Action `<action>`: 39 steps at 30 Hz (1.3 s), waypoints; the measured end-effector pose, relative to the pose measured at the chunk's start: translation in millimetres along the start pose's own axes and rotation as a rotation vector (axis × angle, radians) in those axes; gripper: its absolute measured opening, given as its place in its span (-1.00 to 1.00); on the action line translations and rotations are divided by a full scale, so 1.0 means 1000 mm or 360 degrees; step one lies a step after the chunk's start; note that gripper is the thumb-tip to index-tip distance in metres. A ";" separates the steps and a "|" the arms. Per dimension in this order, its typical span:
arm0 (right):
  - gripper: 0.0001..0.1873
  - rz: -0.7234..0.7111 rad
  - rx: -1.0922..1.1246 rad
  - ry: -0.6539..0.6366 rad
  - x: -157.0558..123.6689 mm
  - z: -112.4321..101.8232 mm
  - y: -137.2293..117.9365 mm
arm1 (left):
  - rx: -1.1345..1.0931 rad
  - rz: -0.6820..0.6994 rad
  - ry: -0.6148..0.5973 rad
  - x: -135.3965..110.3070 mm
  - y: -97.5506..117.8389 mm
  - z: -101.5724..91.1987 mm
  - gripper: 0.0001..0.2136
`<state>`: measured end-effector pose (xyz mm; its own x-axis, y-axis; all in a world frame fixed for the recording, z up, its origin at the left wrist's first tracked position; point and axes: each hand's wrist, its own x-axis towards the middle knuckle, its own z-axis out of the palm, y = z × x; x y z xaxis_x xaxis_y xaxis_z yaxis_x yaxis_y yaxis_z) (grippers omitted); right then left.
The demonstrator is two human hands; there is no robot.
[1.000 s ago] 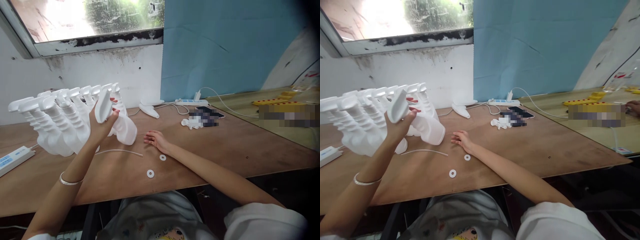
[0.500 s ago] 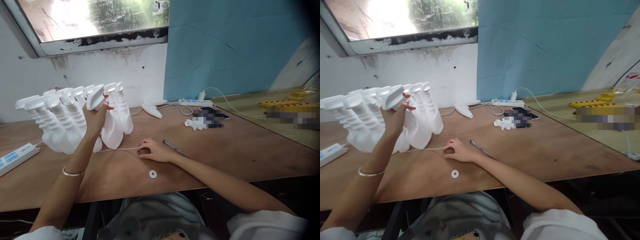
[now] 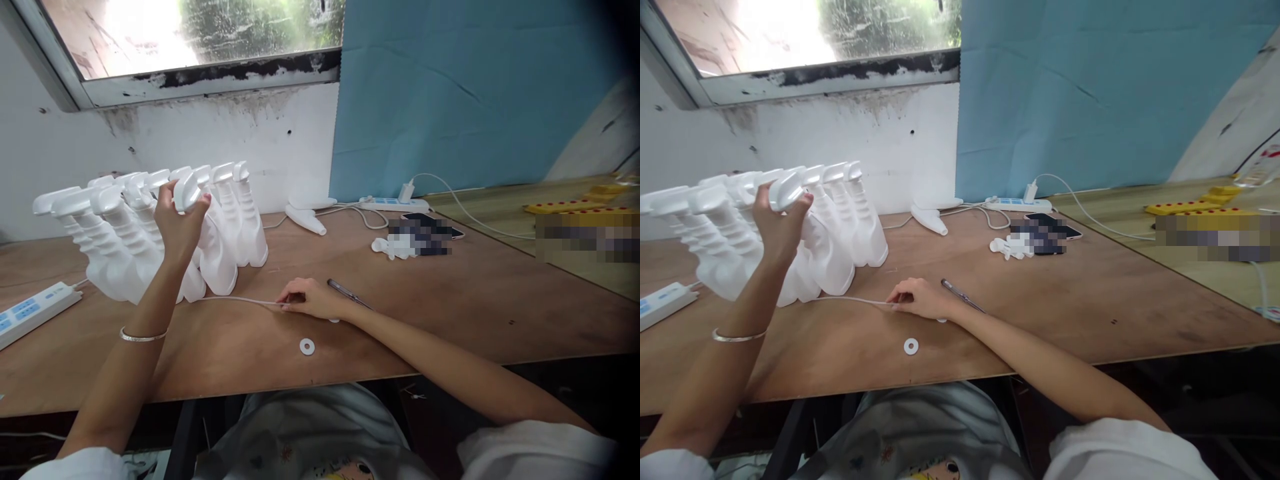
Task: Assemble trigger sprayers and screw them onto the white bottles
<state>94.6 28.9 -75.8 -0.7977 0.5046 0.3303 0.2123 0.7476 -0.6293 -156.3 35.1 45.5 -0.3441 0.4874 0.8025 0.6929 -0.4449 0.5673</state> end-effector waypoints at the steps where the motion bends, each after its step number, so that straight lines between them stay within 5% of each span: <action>1: -0.79 0.0027 0.0035 0.0003 0.000 0.000 0.000 | 0.0053 0.0047 0.0070 0.000 0.002 -0.002 -0.59; 17: -0.78 0.0312 0.0092 0.0043 0.003 -0.018 0.011 | 0.0347 0.0302 0.0237 -0.012 0.002 -0.002 -0.44; 25: -0.80 0.0431 -0.0296 0.0620 -0.001 -0.045 0.039 | 0.0456 0.0649 0.0343 -0.034 0.010 0.000 -0.35; 32: -0.77 0.0662 -0.0784 0.0815 -0.008 -0.065 0.070 | 0.0362 0.0967 0.0392 -0.043 0.006 0.001 -0.49; 34: -0.76 0.0751 -0.0988 0.0859 -0.011 -0.070 0.070 | 0.0310 0.1003 0.0230 -0.051 0.008 0.003 -0.60; 36: -0.71 0.0878 -0.1227 0.0868 -0.015 -0.076 0.068 | 0.0277 0.0949 -0.0228 -0.062 0.016 0.007 -0.74; 39: -0.62 0.1168 -0.1491 0.0855 -0.023 -0.085 0.066 | 0.0102 0.0947 -0.1452 -0.083 0.035 0.015 -0.89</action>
<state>175.0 103.3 -64.6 -0.0507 0.8665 0.4966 0.9832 0.1306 -0.1275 -94.0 -9.4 -3.9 0.6382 0.5927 0.4914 0.6338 -0.7668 0.1018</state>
